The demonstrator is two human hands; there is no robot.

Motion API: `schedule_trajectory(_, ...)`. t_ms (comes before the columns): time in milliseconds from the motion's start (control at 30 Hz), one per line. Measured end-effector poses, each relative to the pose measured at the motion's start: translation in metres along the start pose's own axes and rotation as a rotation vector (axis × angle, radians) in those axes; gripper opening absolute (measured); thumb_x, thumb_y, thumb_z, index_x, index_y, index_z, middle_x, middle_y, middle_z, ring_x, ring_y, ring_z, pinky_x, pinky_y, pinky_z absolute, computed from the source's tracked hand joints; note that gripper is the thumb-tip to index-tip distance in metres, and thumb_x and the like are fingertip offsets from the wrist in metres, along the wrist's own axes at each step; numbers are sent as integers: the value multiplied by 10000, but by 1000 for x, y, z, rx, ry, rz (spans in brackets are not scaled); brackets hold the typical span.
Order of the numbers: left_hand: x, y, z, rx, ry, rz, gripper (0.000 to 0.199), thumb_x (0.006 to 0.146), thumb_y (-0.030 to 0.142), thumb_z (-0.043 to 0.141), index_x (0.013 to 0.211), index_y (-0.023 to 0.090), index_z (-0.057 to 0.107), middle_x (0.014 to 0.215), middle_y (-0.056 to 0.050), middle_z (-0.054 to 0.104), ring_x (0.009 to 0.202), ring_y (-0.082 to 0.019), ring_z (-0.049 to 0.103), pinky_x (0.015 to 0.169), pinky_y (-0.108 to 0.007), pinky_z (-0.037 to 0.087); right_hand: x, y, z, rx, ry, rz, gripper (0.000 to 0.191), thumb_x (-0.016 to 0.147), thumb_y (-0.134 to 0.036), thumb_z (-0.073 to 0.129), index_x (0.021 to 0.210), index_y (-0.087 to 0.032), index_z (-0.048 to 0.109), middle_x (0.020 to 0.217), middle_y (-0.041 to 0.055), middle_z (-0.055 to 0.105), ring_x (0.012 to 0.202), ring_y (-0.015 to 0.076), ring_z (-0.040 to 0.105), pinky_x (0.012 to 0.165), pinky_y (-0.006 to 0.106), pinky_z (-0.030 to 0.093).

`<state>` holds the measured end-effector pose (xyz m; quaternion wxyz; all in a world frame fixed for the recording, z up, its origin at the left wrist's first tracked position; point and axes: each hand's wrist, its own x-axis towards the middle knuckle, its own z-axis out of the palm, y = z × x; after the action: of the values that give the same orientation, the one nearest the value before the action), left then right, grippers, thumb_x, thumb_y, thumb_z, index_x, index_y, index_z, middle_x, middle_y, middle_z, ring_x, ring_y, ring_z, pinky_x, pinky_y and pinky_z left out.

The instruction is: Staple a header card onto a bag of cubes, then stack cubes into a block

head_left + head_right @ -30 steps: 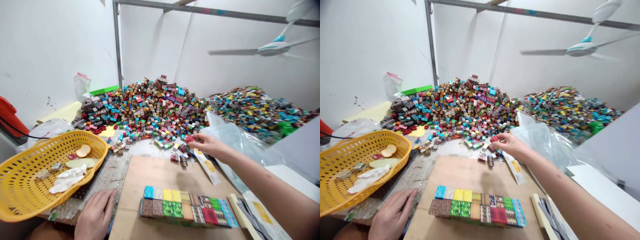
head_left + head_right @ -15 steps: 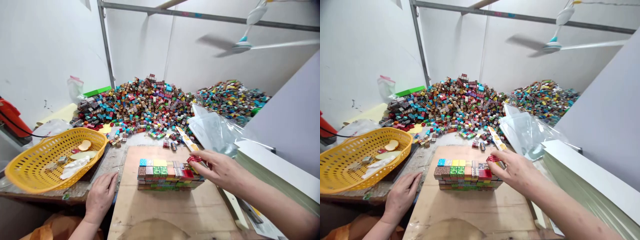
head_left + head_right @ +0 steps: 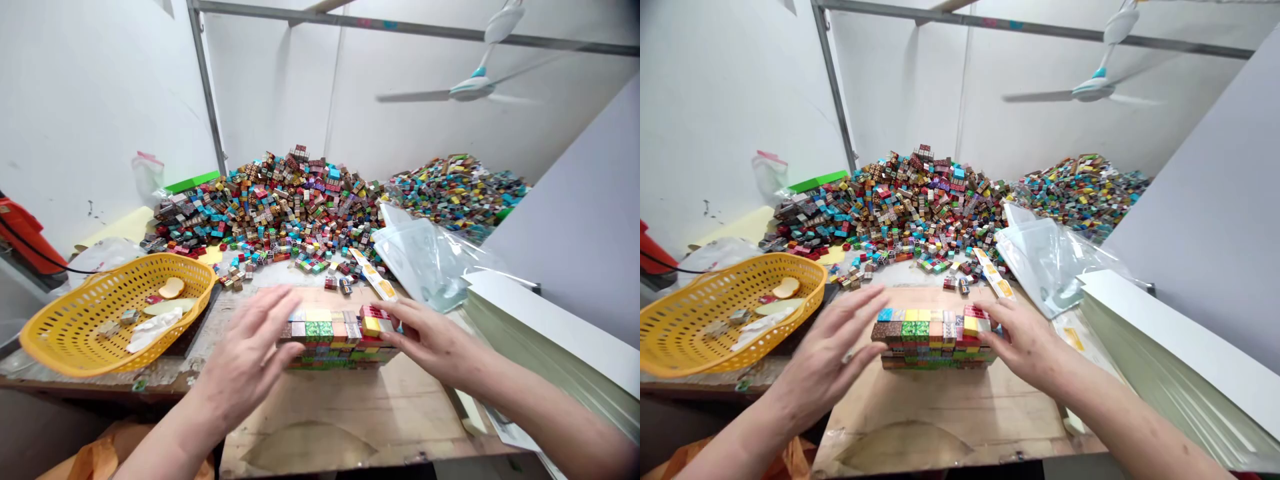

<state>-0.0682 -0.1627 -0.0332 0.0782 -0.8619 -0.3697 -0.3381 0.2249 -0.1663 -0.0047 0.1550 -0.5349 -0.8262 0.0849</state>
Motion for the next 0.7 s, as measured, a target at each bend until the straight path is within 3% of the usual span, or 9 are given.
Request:
schedule_trajectory(133, 33, 21, 15, 79, -241, 236, 560, 863, 454, 448, 1333, 159, 369, 1399, -102, 375, 1309, -301, 269, 1028, -455, 340, 4, -3, 7, 20, -3, -14, 350, 829, -294, 494, 1160, -203, 565, 863, 78, 613, 744, 192, 574, 650, 300, 469)
schedule_trajectory(267, 37, 27, 30, 75, -369, 257, 627, 834, 561, 399, 1350, 210, 344, 1367, -68, 425, 1247, -320, 375, 982, -475, 390, 1, -6, 5, 79, -33, -4, 384, 813, -347, 531, 1172, -212, 549, 781, 40, 598, 628, 158, 540, 576, 270, 445)
schedule_trajectory(367, 34, 27, 32, 55, -371, 237, 617, 832, 589, 358, 1343, 244, 351, 1364, -44, 432, 1230, -304, 406, 987, -465, 388, 6, 5, -1, 138, -9, 75, 479, 843, -430, 464, 1257, -190, 461, 761, 31, 592, 617, 155, 532, 554, 269, 433)
schedule_trajectory(467, 33, 27, 32, 35, -351, 221, 589, 838, 577, 361, 1341, 269, 348, 1372, -12, 422, 1235, -281, 406, 1004, -440, 375, 32, 32, 4, 147, 32, 143, 422, 872, -418, 397, 1219, -197, 491, 761, 30, 598, 649, 159, 544, 584, 275, 436)
schedule_trajectory(533, 33, 27, 32, 33, -335, 214, 576, 840, 565, 379, 1338, 277, 350, 1376, 2, 415, 1240, -270, 402, 1007, -426, 374, 57, 54, 19, 113, 28, 128, 368, 844, -343, 446, 1167, -192, 540, 797, 39, 615, 706, 173, 563, 634, 286, 448)
schedule_trajectory(600, 32, 27, 33, 31, -323, 217, 578, 841, 547, 402, 1346, 275, 336, 1383, 3, 407, 1244, -265, 399, 1008, -422, 371, 81, 73, 38, 92, -4, 108, 443, 751, -210, 527, 1194, -190, 526, 856, 43, 628, 769, 189, 578, 693, 303, 455)
schedule_trajectory(700, 31, 26, 34, 18, -318, 217, 590, 839, 521, 439, 1359, 272, 311, 1387, -2, 403, 1248, -257, 395, 1016, -423, 360, 105, 87, 67, 84, -19, 91, 520, 678, -142, 560, 1193, -214, 533, 1000, 73, 619, 881, 228, 575, 760, 334, 452)
